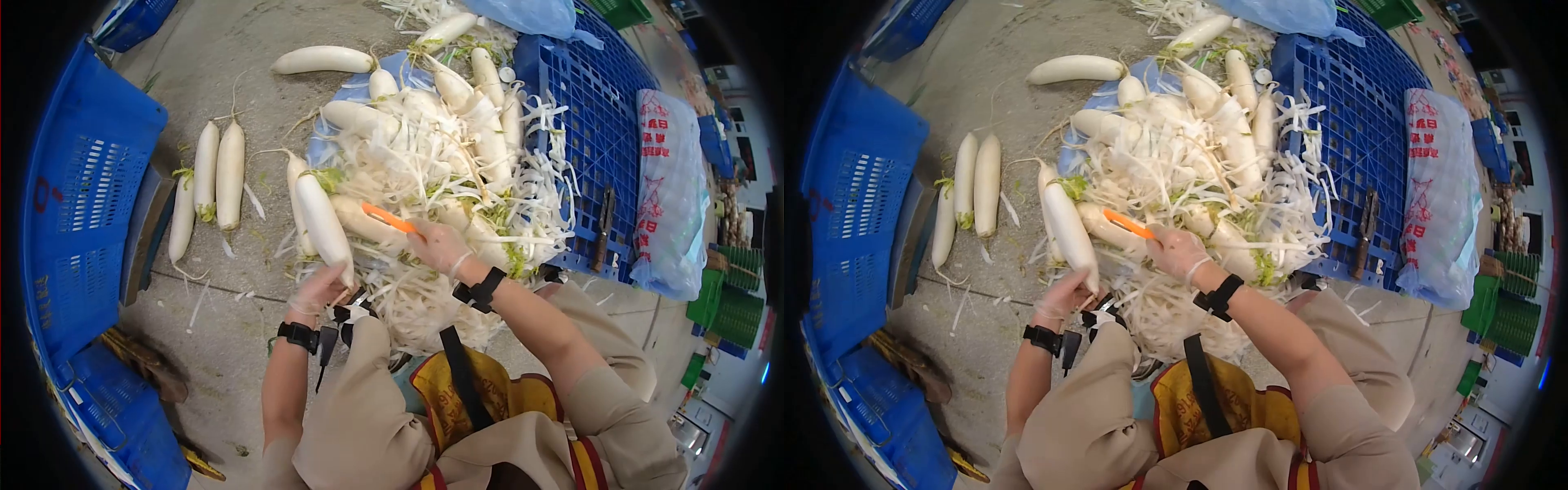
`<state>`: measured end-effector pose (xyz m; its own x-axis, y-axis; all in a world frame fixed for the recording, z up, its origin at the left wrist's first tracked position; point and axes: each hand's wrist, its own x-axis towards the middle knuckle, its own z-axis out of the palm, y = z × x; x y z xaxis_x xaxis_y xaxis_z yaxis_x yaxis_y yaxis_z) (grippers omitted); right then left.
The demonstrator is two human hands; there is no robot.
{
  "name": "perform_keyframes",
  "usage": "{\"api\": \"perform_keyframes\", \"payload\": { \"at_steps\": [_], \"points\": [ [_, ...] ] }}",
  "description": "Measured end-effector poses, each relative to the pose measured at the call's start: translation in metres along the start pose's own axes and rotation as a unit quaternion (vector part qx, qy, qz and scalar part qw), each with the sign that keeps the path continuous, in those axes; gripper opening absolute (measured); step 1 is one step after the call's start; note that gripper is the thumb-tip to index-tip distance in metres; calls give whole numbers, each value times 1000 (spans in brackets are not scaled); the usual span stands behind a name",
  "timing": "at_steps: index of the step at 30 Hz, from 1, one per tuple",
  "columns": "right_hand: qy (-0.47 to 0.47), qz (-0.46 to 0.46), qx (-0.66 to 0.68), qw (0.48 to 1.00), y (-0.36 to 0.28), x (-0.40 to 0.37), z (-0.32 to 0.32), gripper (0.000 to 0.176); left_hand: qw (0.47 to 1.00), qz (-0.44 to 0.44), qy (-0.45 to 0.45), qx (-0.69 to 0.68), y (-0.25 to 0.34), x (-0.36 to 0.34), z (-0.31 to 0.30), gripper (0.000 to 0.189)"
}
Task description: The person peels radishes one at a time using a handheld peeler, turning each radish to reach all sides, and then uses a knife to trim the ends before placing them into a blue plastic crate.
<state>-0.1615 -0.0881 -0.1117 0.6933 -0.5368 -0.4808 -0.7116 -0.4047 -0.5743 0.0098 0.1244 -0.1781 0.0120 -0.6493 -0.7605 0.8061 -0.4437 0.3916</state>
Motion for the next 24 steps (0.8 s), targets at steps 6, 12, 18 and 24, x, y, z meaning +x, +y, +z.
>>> {"api": "perform_keyframes", "payload": {
  "at_steps": [6,12,18,24],
  "points": [
    [10,16,67,998,15,-10,-3,35,987,82,93,-99,2,10,7,27],
    [23,16,76,997,25,-17,-6,35,887,322,220,248,22,10,-2,38],
    [25,6,93,995,23,-20,-7,31,783,365,249,439,23,-64,65,47],
    [35,-21,127,991,-2,-14,6,30,818,294,289,402,14,-51,54,34]
  ]
}}
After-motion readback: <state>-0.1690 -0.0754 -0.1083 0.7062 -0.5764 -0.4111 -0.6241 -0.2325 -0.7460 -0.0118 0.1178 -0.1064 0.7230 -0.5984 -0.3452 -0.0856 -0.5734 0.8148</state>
